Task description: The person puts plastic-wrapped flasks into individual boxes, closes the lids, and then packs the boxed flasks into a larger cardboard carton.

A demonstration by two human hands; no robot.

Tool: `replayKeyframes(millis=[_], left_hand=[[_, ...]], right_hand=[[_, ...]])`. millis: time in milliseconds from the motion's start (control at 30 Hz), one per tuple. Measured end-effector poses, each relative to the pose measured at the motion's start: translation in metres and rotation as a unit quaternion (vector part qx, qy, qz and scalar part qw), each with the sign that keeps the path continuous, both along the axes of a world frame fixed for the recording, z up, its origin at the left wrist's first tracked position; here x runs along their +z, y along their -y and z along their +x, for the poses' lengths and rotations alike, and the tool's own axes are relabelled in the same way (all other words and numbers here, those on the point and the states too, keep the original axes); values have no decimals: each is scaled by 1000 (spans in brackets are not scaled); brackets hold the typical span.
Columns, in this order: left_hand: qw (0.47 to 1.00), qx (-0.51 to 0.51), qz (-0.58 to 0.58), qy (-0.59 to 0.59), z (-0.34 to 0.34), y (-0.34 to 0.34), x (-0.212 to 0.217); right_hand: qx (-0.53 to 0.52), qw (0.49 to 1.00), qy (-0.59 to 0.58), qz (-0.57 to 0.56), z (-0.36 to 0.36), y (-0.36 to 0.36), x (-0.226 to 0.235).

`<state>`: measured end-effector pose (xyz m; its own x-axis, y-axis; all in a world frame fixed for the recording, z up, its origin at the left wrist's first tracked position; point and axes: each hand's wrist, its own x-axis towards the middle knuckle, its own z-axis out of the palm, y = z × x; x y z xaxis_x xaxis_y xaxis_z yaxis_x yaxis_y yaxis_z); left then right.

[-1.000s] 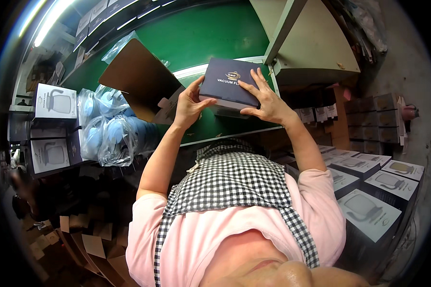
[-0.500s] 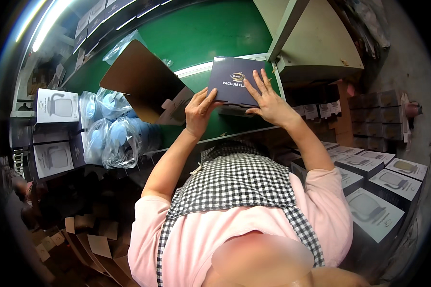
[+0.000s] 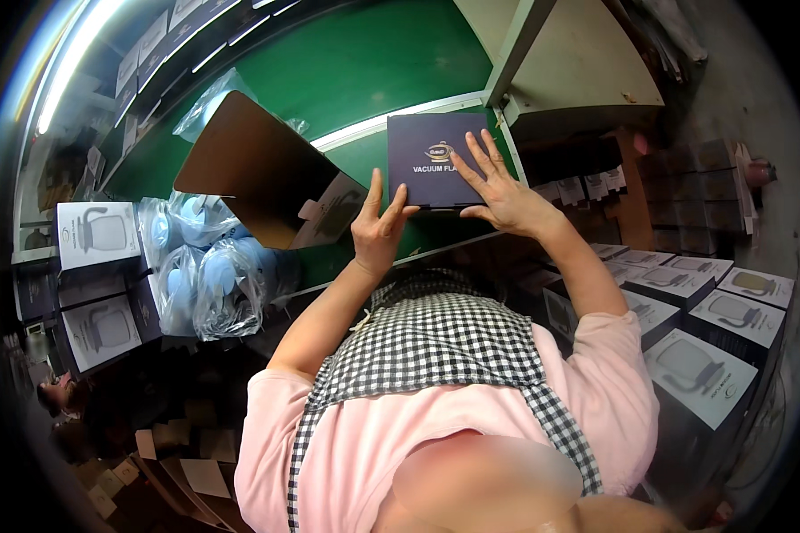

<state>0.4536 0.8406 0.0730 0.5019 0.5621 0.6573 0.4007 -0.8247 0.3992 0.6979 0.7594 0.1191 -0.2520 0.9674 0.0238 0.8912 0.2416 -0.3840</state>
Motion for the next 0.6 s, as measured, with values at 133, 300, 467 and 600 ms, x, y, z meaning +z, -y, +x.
replayKeyframes(millis=[133,300,467,600], left_hand=[[996,-45,-65,-31,-8,2,1],[995,-68,-23,-65,-8,-7,7],[992,-69,-94,-42,9,-13,36],[975,-203,21,-90,34,-13,39]], right_hand=[[-55,996,56,31,-15,5,-16],[-116,980,119,110,-30,8,-16],[-48,944,-97,312,-59,32,-61],[-65,906,-132,397,-67,34,-69]])
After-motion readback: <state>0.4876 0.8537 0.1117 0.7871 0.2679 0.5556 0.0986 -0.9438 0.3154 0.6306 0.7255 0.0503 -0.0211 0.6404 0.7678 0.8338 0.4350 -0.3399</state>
